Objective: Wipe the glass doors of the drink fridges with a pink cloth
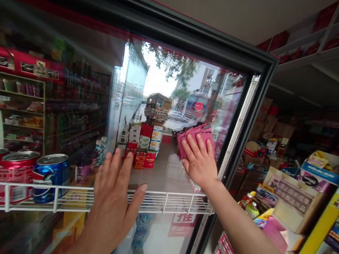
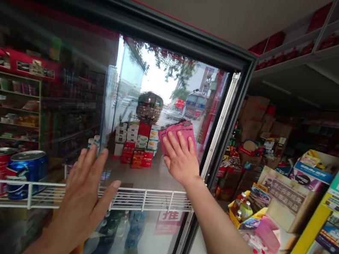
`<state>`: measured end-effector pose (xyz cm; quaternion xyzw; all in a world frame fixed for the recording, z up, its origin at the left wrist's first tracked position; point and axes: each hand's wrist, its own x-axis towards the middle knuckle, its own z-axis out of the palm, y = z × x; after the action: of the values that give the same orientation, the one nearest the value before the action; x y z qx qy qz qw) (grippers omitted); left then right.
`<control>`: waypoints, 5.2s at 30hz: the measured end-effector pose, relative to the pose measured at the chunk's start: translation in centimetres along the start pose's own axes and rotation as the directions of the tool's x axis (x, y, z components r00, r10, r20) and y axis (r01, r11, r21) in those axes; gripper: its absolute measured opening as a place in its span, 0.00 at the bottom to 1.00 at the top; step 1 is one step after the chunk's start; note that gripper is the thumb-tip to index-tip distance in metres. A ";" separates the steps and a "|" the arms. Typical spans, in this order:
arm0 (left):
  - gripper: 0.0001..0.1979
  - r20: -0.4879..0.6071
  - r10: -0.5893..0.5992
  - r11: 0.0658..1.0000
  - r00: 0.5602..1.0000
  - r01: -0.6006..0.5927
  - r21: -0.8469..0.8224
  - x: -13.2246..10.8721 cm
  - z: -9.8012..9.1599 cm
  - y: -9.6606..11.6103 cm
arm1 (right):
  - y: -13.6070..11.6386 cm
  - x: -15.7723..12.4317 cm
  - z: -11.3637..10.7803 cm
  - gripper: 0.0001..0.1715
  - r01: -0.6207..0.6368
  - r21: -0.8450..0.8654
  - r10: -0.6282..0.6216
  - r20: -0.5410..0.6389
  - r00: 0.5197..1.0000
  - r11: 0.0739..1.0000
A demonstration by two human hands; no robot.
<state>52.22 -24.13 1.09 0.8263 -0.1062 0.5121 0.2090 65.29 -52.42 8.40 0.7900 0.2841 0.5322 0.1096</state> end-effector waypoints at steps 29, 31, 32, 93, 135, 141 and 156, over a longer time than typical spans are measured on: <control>0.43 -0.047 -0.004 0.999 0.999 0.003 -0.032 -1.5 -0.5 -4.6 | -16.4 15.6 0.6 0.46 0.012 0.205 0.004 -0.076 0.997 0.979; 0.43 -0.049 -0.007 0.999 0.999 0.005 -0.042 -1.3 -0.4 -4.4 | -15.3 14.8 0.2 0.45 0.143 0.163 -0.136 -0.055 0.989 0.976; 0.43 -0.048 -0.008 0.999 0.999 0.005 -0.048 -1.1 -0.3 -4.3 | -14.3 14.2 0.0 0.45 0.183 0.139 -0.178 -0.047 0.983 0.973; 0.42 -0.252 -0.180 0.964 0.951 0.222 0.146 -3.0 -18.4 -26.6 | -43.0 36.6 0.6 0.43 0.263 0.206 -0.234 -0.153 0.960 0.943; 0.43 -0.143 -0.166 0.963 0.976 0.191 0.190 -4.3 -17.5 -19.5 | -35.4 30.7 1.0 0.32 0.796 0.159 -0.809 0.038 0.586 0.584; 0.43 -0.110 -0.130 0.977 0.985 0.146 0.156 -3.9 -14.7 -16.4 | -30.1 26.6 0.8 0.35 0.749 0.172 -0.764 0.041 0.644 0.640; 0.44 0.006 -0.058 0.994 0.998 0.057 0.093 -2.8 -7.5 -8.1 | -17.3 16.9 0.8 0.36 0.627 0.246 -0.644 -0.014 0.765 0.739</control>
<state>48.13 -13.63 -0.40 0.8400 -0.0595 0.5067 0.1845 64.84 -28.62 12.99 0.6714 0.5935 0.3961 0.2001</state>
